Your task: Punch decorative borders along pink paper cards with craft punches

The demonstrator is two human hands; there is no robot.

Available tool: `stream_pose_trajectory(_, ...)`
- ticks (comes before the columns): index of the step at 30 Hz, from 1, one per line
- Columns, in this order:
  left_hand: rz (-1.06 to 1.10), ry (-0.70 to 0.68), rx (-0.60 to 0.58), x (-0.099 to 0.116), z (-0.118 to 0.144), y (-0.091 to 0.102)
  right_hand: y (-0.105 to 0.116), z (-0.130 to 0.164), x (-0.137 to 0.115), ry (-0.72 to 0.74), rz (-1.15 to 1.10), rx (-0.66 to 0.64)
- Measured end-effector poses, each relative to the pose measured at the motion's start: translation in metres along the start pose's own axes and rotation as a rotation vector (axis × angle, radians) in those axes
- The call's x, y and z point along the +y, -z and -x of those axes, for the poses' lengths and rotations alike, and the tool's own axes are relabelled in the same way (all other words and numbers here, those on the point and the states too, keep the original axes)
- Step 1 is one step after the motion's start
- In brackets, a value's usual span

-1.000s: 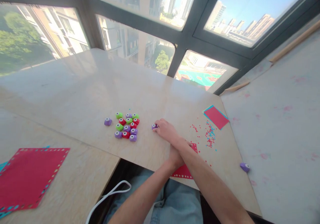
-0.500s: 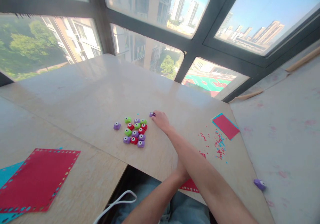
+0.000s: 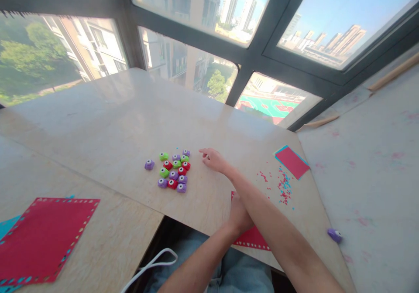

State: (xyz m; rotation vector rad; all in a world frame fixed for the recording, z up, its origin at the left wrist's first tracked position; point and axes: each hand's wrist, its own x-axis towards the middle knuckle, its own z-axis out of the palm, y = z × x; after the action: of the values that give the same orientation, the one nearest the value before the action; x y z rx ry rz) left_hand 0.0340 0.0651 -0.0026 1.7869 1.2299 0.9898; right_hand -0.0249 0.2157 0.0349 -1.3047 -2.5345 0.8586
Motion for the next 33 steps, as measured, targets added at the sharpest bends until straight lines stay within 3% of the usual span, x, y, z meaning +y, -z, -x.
stream_pose_trajectory(6, -0.075, -0.017, 0.038, 0.002, -0.003, 0.002, 0.021, 0.083, 0.023, 0.063, -0.21, 0.162)
stream_pose_trajectory(9, -0.108, -0.025, 0.047, 0.003, -0.003, 0.004, 0.034, 0.134, 0.044, 0.001, -0.278, 0.306)
stream_pose_trajectory(17, -0.114, -0.053, 0.053, 0.01, -0.002, 0.012, 0.053, 0.281, 0.125, -0.384, -0.202, 0.708)
stream_pose_trajectory(21, -0.121, -0.084, 0.052, 0.006, -0.004, 0.011, 0.054, 0.354, 0.15, -0.654, -0.026, 0.944)
stream_pose_trajectory(23, -0.13, -0.095, 0.049, 0.003, -0.006, 0.01, 0.052, 0.383, 0.159, -0.803, 0.067, 0.989)
stream_pose_trajectory(27, -0.15, -0.103, 0.026, 0.0, -0.007, 0.01, 0.046, 0.413, 0.17, -0.952, 0.113, 0.894)
stream_pose_trajectory(33, -0.189, -0.107, 0.013, 0.001, -0.008, 0.012, 0.046, 0.4, 0.177, -0.997, 0.14, 0.796)
